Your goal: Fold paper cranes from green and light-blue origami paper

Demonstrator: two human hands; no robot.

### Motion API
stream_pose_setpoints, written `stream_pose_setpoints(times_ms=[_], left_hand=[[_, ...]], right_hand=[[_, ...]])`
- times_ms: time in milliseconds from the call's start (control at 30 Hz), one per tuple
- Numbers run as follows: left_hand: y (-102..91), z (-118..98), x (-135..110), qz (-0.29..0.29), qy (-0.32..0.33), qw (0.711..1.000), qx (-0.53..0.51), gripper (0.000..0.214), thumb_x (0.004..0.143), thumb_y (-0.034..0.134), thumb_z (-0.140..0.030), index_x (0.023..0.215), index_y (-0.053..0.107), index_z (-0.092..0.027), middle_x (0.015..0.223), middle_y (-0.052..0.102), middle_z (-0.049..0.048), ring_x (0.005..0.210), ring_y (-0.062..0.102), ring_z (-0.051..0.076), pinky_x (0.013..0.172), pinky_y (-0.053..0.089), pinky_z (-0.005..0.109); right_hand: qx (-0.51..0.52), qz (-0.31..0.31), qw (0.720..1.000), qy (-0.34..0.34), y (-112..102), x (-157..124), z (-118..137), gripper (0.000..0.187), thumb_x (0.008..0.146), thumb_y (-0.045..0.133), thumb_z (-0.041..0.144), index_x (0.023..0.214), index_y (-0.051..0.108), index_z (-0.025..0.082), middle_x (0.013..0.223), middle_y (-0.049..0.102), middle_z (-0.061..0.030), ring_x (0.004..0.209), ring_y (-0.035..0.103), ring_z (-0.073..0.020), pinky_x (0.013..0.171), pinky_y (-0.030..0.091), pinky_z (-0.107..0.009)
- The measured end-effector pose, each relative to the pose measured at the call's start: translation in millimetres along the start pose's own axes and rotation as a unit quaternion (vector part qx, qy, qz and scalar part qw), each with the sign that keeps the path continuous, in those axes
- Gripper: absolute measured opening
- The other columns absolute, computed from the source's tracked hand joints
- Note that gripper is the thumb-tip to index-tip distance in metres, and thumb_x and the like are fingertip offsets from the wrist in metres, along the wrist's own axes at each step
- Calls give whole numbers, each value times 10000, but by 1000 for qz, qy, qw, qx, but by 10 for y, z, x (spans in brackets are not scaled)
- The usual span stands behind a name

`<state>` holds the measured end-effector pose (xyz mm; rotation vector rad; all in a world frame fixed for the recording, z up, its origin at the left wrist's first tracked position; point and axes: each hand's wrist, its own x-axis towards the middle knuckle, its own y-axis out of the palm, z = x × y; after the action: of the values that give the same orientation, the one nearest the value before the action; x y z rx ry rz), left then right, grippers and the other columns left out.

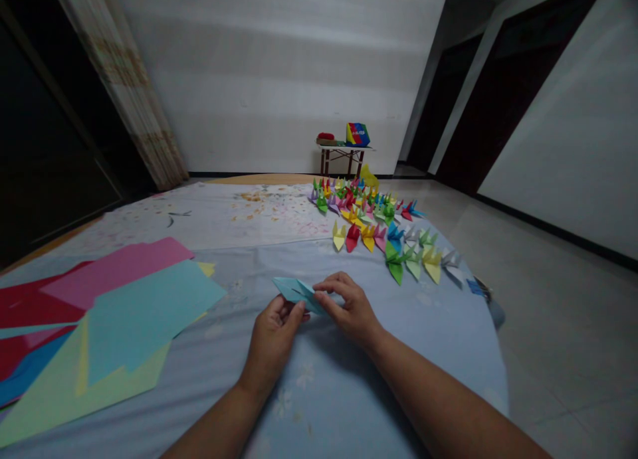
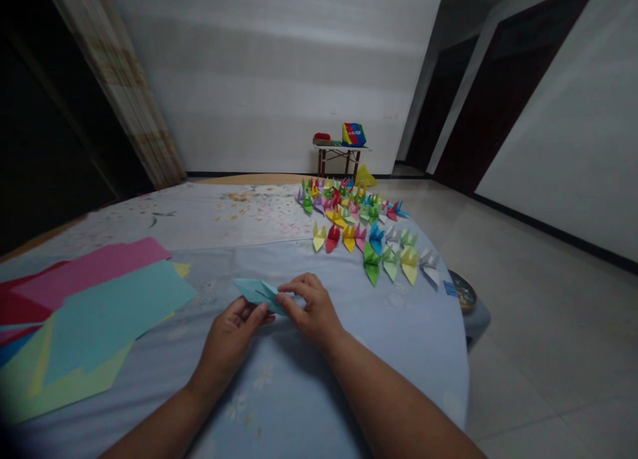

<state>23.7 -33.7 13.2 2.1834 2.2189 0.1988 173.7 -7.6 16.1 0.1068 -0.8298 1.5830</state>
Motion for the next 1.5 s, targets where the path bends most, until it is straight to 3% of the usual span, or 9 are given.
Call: stream_pose_setpoints(times_ms=[333, 500, 833, 1000, 1233, 1500], left_hand=[[9, 15, -14, 21, -5, 1000, -12, 285, 712, 625, -323, 935, 618, -145, 887, 693, 52, 768, 642, 179, 706, 519, 283], [2, 32, -18, 25, -7, 1000, -9, 303, 710, 625, -333, 941, 623, -137, 877, 698, 54, 757, 644, 183, 709, 522, 292], [29, -71, -45, -39, -30, 999, 18, 221, 654, 647, -318, 776, 634, -134, 624, 661, -9, 619, 622, 149, 626, 508, 246], [9, -51, -25, -32, -48, 998, -11, 225, 651, 645, -318, 759, 632, -122, 645, 672, 8, 633, 628, 156, 630, 501, 252], [-33, -8, 18, 31, -32, 997, -56, 325, 705, 617, -323, 957, 622, -118, 833, 698, 67, 730, 642, 195, 682, 511, 306], [-35, 20, 17, 51, -21, 998, -22, 404, 710, 623, -291, 1071, 553, -123, 831, 697, 63, 747, 647, 184, 728, 498, 299]], right_hand=[[-39, -11, 999, -21, 17, 11, -28, 71, 763, 581, 248, 807, 604, 197, 756, 538, -20, 758, 506, -146, 715, 415, -282], [-90, -12, 993, -76, 27, 0, -16, 24, 764, 564, 207, 772, 564, 185, 741, 554, -23, 774, 499, -159, 731, 382, -302], [-177, -12, 971, -159, 78, -15, 58, 44, 802, 533, 187, 818, 570, 171, 740, 592, -37, 743, 501, -159, 715, 344, -311], [-173, 8, 967, -189, 92, -27, 63, 99, 825, 522, 212, 850, 613, 183, 759, 598, -46, 746, 504, -155, 718, 354, -316], [-116, 28, 980, -159, 60, -32, 10, 152, 795, 572, 269, 922, 621, 202, 821, 581, -58, 798, 510, -167, 738, 396, -323], [0, 32, 995, -92, 17, -12, -56, 126, 753, 625, 279, 850, 638, 199, 757, 593, -34, 752, 543, -152, 700, 425, -292]])
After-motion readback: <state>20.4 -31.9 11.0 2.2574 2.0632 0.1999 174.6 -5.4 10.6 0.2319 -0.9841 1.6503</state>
